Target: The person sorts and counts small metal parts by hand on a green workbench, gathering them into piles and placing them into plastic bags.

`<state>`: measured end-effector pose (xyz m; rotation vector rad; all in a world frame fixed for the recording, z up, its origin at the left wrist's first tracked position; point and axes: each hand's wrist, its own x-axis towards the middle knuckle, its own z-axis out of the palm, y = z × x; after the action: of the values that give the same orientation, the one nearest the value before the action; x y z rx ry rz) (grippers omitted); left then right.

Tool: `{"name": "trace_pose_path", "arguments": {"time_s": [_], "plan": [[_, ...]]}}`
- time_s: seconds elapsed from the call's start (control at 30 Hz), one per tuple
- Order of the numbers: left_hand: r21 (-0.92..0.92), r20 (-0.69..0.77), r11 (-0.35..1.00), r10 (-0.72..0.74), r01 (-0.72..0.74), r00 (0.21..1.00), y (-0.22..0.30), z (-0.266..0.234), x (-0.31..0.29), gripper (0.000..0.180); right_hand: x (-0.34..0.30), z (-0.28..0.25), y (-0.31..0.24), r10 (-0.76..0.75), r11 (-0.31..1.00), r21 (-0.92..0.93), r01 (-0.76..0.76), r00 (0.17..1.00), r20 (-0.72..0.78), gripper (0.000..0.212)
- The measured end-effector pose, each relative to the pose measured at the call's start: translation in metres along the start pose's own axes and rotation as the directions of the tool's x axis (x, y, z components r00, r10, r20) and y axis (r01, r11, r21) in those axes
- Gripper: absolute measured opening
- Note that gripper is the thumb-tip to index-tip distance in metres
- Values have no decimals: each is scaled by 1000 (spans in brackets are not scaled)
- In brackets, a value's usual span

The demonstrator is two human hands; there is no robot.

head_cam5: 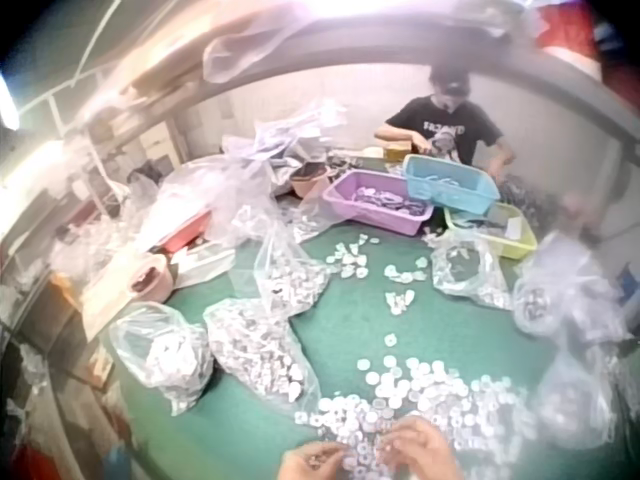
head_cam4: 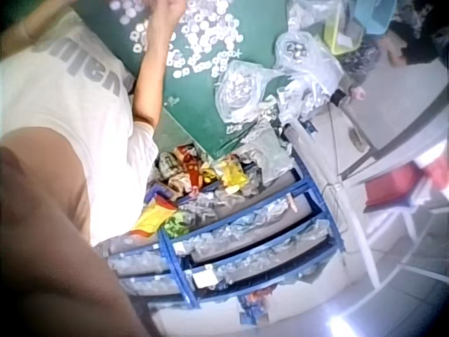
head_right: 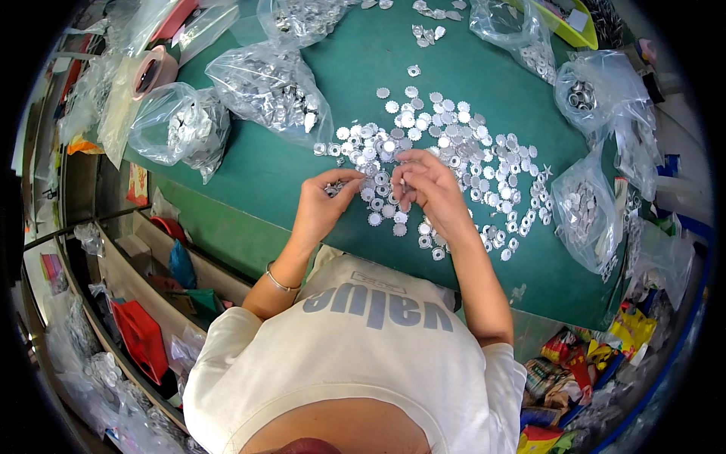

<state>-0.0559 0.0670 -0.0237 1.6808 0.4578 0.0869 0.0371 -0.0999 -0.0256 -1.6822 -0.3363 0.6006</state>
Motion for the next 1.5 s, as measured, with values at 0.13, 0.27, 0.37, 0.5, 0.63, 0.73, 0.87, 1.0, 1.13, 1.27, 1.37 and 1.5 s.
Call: {"name": "trace_pose_path", "arguments": {"time_s": [0.13, 0.27, 0.37, 0.5, 0.63, 0.73, 0.87, 1.0, 1.13, 1.27, 1.37, 1.5], "plan": [[-588, 284, 675, -343, 446, 895, 7, -10, 2, 18, 0, 11, -5, -126, 914, -379, 147, 989, 79, 16], [-845, 461, 81, -392, 529, 796, -8, -11, 3, 23, 1, 21, -4, -337, 669, -683, 292, 939, 72, 18], [-832, 456, 117, -410, 542, 790, -11, -13, -3, 28, 1, 11, -6, -158, 893, -427, 145, 987, 6, 15], [-727, 535, 176, -461, 663, 708, 8, -11, -9, 38, -5, 6, -17, 159, 932, 293, -213, 967, 200, 11], [-715, 603, 52, -459, 697, 652, 2, 0, -16, 41, -12, 16, -48, -180, 982, 38, 183, 872, 456, 15], [-690, 685, -52, -368, 722, 628, 2, 0, -15, 39, -18, 20, -56, -321, 904, -50, 424, 752, 576, 12], [-671, 635, 55, -473, 740, 611, 4, 7, -19, 35, -16, 19, -62, -346, 888, -15, 460, 687, 639, 9], [-681, 661, 137, -306, 719, 685, -25, 10, -24, 33, 4, 23, -45, -84, 981, -175, 87, 996, 21, 12], [-725, 599, 154, -339, 671, 725, -18, 9, -32, 32, 18, 40, -10, -454, 634, -658, 406, 884, 107, 16], [-714, 540, 242, -408, 658, 736, 1, 7, -33, 34, 17, 36, -2, -506, 569, -675, 470, 847, 163, 17], [-647, 492, 416, -412, 639, 767, -3, 12, -35, 33, 11, 14, -1, -537, 677, -534, 506, 836, 110, 18], [-621, 499, 536, -293, 572, 816, 1, 16, -37, 29, -32, -47, -4, -200, 964, -234, 126, 925, -324, 20]]}}
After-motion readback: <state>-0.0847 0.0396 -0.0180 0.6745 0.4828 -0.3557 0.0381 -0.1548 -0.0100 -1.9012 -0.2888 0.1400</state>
